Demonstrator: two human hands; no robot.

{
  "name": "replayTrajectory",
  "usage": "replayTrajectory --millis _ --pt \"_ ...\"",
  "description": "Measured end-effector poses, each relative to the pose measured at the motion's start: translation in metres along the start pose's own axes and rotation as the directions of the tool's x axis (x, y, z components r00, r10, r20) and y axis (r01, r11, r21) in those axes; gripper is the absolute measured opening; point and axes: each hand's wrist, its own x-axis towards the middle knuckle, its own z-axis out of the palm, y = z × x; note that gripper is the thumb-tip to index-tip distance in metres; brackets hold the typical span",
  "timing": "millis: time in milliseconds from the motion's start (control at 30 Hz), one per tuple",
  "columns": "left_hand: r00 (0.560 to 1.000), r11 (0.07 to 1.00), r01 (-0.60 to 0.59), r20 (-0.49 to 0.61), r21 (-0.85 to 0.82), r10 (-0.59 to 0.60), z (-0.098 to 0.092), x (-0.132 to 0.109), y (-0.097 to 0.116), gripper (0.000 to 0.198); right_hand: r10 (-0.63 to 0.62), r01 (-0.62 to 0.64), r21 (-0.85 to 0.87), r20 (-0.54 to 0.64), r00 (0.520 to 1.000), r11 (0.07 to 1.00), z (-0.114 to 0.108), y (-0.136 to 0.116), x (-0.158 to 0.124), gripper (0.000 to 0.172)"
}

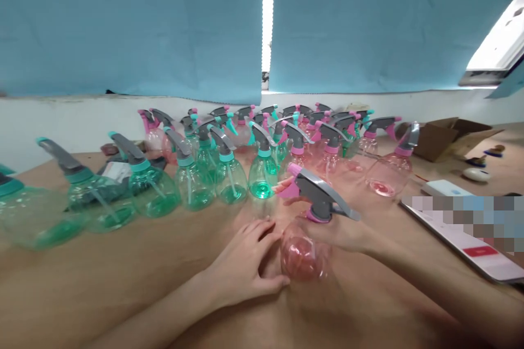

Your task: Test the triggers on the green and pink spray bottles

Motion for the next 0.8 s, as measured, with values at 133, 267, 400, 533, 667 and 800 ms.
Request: replayTrajectory --millis 133,267,400,533,667,800 --pt "1.0 1.0 0.002 0.008 0.009 -0.002 0.001 0.001 0.002 0.068 0.021 -0.024 0.154 0.024 0.999 0.988 -0.002 0.004 0.009 0.046" --pt "1.0 1.0 0.011 0.024 0.015 -0.011 0.0 0.001 0.002 0.068 0.108 -0.106 0.173 -0.003 0.994 0.979 -0.007 0.007 0.019 0.049" --pt "0.999 1.0 0.001 0.032 0.01 -0.001 -0.001 0.001 0.003 0.064 0.221 -0.221 0.144 0.012 0.975 0.965 -0.01 0.011 0.021 0.02" --pt "0.999 1.0 0.009 0.045 0.003 -0.009 -0.001 0.001 0.002 0.062 0.208 -0.198 0.167 -0.04 0.977 0.966 -0.011 0.012 0.016 0.018" --pt "0.996 0.999 0.03 0.079 0.016 -0.031 -0.002 0.0 0.001 0.061 0.177 -0.173 0.217 0.002 0.984 0.961 -0.012 0.012 0.014 0.017" --pt "0.997 0.999 0.032 0.07 0.021 -0.033 -0.002 0.0 0.001 0.058 0.195 -0.195 0.233 0.022 0.981 0.953 -0.011 0.01 0.016 0.013"
